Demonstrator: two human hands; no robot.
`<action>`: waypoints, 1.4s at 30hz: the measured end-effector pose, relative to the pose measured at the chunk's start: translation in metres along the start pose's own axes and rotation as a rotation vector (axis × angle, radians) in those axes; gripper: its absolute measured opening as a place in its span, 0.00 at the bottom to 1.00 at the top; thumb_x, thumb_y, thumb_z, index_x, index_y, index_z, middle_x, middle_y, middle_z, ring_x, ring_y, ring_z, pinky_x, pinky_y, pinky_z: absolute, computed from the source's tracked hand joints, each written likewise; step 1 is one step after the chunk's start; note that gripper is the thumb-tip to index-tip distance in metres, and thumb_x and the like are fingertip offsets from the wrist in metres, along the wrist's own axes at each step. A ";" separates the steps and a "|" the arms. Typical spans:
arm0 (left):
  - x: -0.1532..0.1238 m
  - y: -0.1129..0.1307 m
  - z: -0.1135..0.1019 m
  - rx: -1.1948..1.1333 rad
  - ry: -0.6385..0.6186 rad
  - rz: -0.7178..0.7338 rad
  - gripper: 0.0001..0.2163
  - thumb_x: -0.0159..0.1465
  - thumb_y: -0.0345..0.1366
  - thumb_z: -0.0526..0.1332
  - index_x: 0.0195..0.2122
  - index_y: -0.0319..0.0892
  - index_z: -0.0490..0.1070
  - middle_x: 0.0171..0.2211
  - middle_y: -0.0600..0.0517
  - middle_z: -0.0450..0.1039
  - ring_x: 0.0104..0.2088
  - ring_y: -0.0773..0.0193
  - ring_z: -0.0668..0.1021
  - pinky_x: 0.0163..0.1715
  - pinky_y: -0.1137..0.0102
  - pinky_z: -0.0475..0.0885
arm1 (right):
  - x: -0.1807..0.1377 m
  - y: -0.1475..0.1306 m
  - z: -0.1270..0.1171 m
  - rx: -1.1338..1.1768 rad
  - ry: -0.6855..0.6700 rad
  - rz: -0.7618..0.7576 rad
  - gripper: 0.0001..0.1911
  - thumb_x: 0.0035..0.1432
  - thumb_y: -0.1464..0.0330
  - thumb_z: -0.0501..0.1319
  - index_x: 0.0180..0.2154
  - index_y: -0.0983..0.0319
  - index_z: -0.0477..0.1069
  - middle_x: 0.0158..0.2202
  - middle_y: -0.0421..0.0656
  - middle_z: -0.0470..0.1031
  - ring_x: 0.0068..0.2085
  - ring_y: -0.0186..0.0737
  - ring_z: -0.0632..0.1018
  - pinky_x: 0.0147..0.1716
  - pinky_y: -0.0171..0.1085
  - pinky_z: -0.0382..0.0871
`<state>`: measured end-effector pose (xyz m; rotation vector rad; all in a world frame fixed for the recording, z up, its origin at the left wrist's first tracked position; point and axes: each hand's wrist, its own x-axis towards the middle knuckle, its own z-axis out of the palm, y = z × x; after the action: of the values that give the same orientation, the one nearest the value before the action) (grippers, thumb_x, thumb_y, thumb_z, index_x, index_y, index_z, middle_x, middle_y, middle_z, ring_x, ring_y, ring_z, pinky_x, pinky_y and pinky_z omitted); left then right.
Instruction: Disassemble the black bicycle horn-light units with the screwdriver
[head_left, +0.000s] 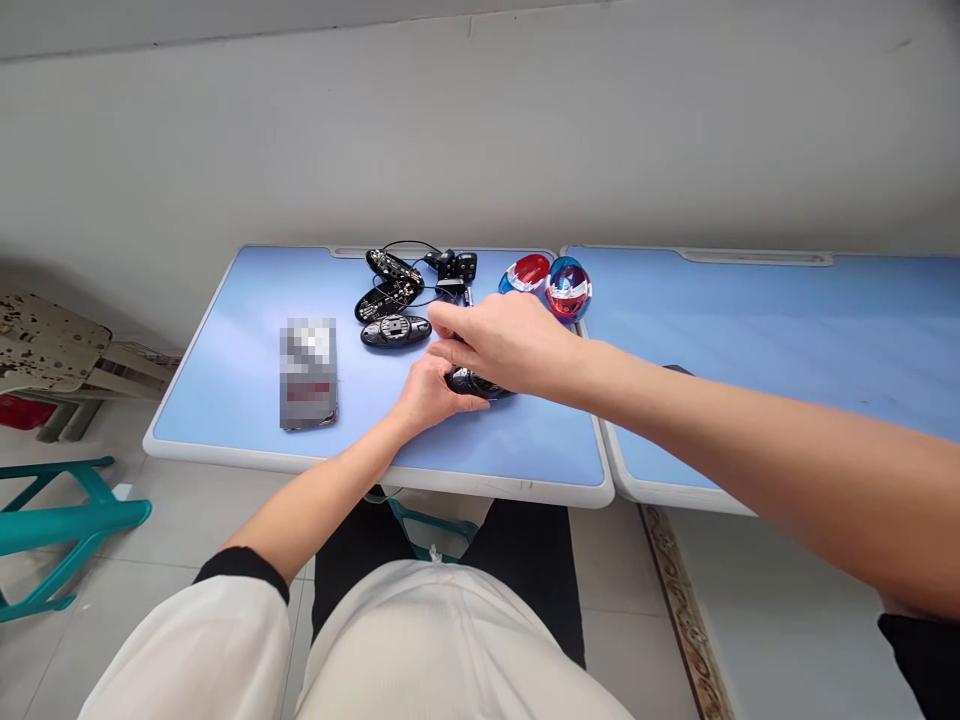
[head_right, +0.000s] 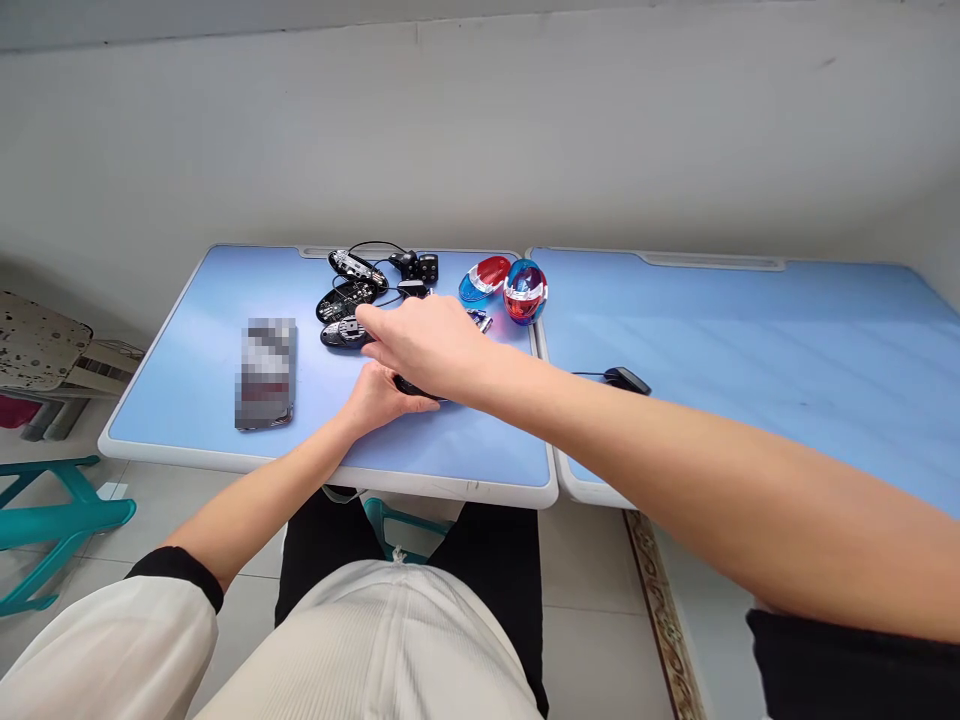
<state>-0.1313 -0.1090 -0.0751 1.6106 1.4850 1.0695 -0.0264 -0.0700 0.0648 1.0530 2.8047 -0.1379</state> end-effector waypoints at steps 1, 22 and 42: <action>0.000 0.000 0.000 -0.010 -0.009 0.018 0.14 0.43 0.34 0.73 0.31 0.40 0.76 0.32 0.52 0.76 0.38 0.56 0.77 0.39 0.64 0.72 | 0.000 0.001 0.001 0.034 0.012 -0.018 0.06 0.60 0.68 0.52 0.39 0.60 0.63 0.24 0.40 0.66 0.23 0.35 0.63 0.24 0.34 0.47; 0.001 0.002 -0.002 0.053 -0.031 0.023 0.13 0.44 0.35 0.73 0.31 0.40 0.76 0.32 0.53 0.75 0.37 0.58 0.75 0.37 0.66 0.71 | 0.003 0.012 -0.002 0.133 -0.008 -0.006 0.06 0.57 0.65 0.56 0.33 0.61 0.65 0.23 0.39 0.64 0.26 0.35 0.64 0.26 0.35 0.49; 0.002 0.005 -0.001 0.049 0.035 0.004 0.22 0.42 0.35 0.74 0.41 0.40 0.75 0.40 0.49 0.75 0.44 0.52 0.75 0.42 0.63 0.73 | 0.002 0.015 -0.001 0.217 -0.034 -0.110 0.06 0.55 0.65 0.57 0.29 0.61 0.64 0.25 0.40 0.68 0.27 0.34 0.65 0.25 0.34 0.49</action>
<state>-0.1302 -0.1079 -0.0699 1.6364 1.5428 1.0765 -0.0183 -0.0568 0.0648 0.9261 2.8663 -0.4769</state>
